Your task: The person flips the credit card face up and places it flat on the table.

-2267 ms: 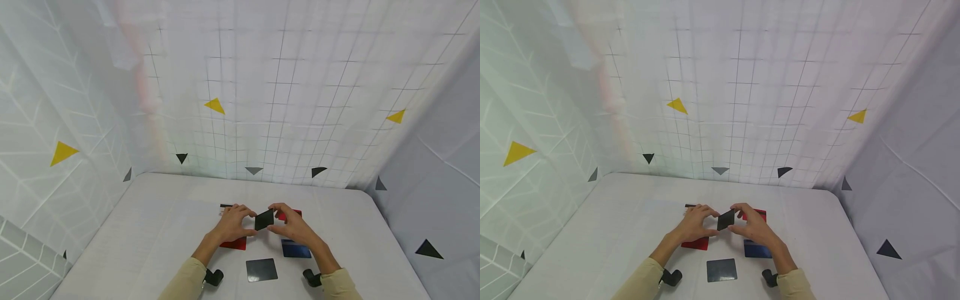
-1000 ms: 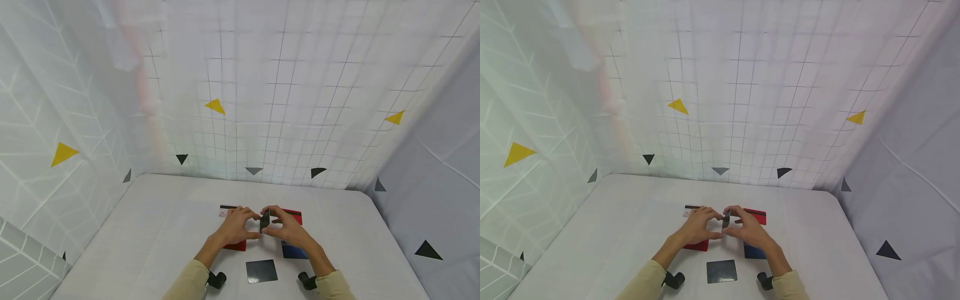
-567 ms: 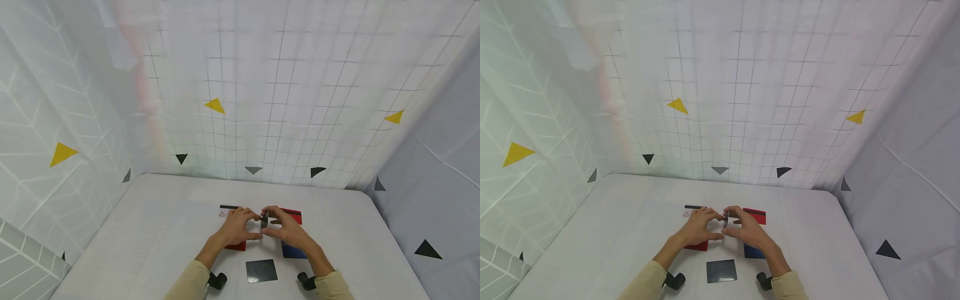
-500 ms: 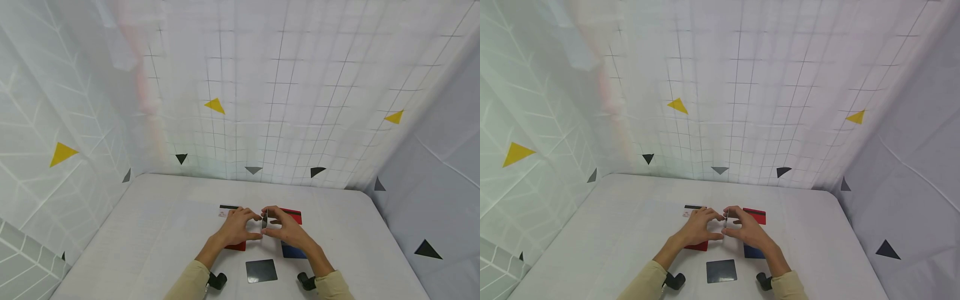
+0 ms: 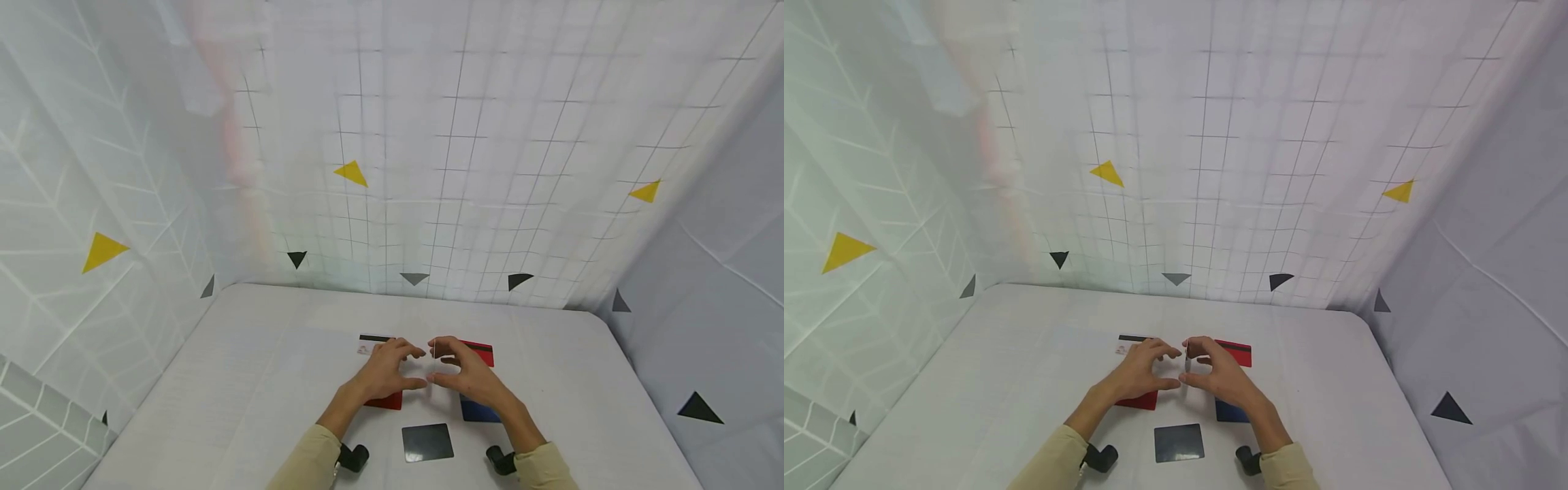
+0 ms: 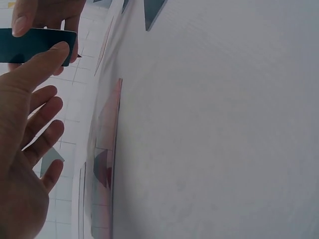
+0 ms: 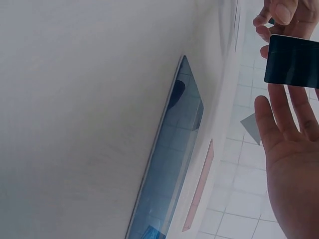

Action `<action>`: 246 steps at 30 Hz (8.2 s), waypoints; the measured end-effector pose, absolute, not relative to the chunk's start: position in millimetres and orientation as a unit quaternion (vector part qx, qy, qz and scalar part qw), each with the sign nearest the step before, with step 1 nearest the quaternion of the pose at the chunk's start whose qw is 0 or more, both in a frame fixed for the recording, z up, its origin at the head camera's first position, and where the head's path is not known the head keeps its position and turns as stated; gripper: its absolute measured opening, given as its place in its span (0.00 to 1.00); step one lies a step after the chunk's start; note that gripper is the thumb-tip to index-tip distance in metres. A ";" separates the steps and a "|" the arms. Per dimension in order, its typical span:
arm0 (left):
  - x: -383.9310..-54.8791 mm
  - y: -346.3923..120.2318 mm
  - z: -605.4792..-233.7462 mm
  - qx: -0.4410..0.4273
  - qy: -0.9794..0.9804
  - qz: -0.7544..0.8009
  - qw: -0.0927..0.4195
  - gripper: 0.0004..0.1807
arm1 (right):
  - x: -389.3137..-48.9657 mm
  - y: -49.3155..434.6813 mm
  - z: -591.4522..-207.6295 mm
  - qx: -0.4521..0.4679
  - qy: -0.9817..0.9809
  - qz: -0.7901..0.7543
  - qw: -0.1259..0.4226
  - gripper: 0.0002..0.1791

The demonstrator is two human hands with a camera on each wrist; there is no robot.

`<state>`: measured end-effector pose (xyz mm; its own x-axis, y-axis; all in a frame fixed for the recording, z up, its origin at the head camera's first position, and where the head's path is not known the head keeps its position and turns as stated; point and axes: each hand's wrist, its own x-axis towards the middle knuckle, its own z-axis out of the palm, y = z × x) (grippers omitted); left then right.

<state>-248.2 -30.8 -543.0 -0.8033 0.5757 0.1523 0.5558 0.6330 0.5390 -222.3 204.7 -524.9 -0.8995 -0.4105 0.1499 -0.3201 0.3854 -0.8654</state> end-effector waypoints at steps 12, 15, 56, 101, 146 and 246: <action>-252.1 -34.7 -545.1 0.317 0.868 0.379 0.050 0.34 | -222.1 207.4 -524.4 -0.213 0.852 -0.478 0.012 0.33; -252.4 -35.4 -543.9 0.324 0.863 0.385 0.050 0.34 | -221.7 207.8 -523.6 -0.207 0.858 -0.469 0.006 0.33; -249.0 -34.3 -542.4 0.348 0.834 0.427 0.023 0.34 | -220.4 205.5 -518.6 -0.229 0.937 -0.263 0.011 0.35; -252.2 -38.7 -542.8 0.282 0.890 0.356 0.039 0.30 | -227.1 223.3 -528.4 -0.182 0.937 -0.297 0.027 0.32; -252.7 -26.9 -546.4 0.267 0.939 0.214 0.038 0.27 | -234.7 215.7 -543.3 -0.145 0.955 -0.246 0.084 0.29; -232.5 -113.9 -538.2 0.214 0.931 0.295 0.034 0.29 | -218.5 148.7 -520.6 -0.239 0.925 -0.276 0.108 0.35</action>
<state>-232.5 -113.9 -538.2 -0.9057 0.4194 0.0624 0.3788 0.7340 0.5637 -218.5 148.7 -520.6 -0.8627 -0.5010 -0.0688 -0.3816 0.7342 -0.5615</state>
